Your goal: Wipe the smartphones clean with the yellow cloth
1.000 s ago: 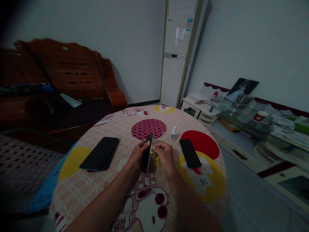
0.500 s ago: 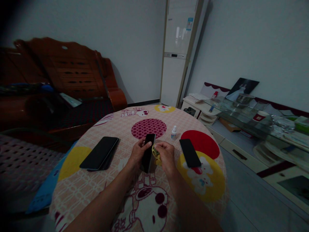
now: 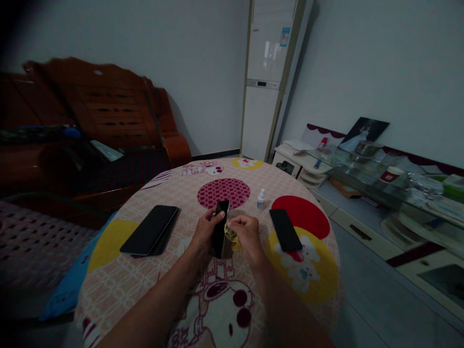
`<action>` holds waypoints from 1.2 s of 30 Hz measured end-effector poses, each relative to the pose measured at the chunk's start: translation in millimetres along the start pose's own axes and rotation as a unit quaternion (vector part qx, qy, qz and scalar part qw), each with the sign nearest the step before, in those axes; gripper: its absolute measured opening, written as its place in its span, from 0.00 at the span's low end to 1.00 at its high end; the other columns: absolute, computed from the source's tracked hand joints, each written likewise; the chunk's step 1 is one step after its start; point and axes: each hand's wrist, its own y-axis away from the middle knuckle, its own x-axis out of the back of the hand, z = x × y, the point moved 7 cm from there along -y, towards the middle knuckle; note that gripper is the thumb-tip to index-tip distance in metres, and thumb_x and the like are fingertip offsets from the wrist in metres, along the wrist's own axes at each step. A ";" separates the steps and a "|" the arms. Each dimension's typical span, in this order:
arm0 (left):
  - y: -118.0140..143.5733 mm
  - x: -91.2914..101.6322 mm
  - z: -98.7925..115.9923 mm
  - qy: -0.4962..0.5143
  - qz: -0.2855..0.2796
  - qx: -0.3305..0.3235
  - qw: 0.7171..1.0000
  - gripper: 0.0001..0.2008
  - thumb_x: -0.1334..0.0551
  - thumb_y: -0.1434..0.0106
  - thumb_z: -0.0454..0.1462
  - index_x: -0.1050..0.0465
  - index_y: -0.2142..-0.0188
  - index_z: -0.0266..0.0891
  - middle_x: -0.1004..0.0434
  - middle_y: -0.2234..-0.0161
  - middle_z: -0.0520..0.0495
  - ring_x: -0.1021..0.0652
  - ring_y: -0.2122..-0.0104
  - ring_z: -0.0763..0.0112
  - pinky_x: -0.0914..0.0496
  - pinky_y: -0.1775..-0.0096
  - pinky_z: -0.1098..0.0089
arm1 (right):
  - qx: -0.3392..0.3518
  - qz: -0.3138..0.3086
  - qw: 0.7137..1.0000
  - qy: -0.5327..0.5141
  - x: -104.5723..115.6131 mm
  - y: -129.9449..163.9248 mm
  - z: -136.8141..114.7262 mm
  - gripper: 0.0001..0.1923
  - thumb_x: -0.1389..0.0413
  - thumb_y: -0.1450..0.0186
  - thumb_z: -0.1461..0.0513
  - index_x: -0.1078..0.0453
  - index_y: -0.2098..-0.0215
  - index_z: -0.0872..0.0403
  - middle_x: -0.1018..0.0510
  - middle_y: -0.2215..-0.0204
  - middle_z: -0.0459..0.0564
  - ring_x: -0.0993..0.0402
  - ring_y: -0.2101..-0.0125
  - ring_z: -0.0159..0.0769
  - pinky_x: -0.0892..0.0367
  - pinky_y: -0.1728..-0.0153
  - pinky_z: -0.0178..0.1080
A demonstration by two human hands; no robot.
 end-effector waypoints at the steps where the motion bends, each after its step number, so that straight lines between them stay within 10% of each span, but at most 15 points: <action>1: -0.5 0.4 -0.8 0.004 0.001 0.001 1.000 0.27 0.26 0.59 0.44 0.27 0.61 0.35 0.24 0.72 0.51 0.27 0.76 0.74 0.34 0.72 0.73 | -0.001 0.000 1.000 0.001 -0.5 0.4 -0.5 0.04 0.38 0.54 0.62 0.25 0.80 0.56 0.26 0.82 0.44 0.34 0.80 0.28 0.41 0.77 0.32; 36: 1.0 -2.5 -1.2 0.031 -0.008 0.038 0.999 0.25 0.25 0.60 0.44 0.26 0.62 0.36 0.24 0.73 0.52 0.26 0.77 0.74 0.33 0.70 0.72 | -0.022 0.000 0.998 -0.063 -3.1 0.7 6.6 0.06 0.36 0.53 0.61 0.26 0.80 0.56 0.26 0.83 0.43 0.33 0.81 0.29 0.39 0.77 0.32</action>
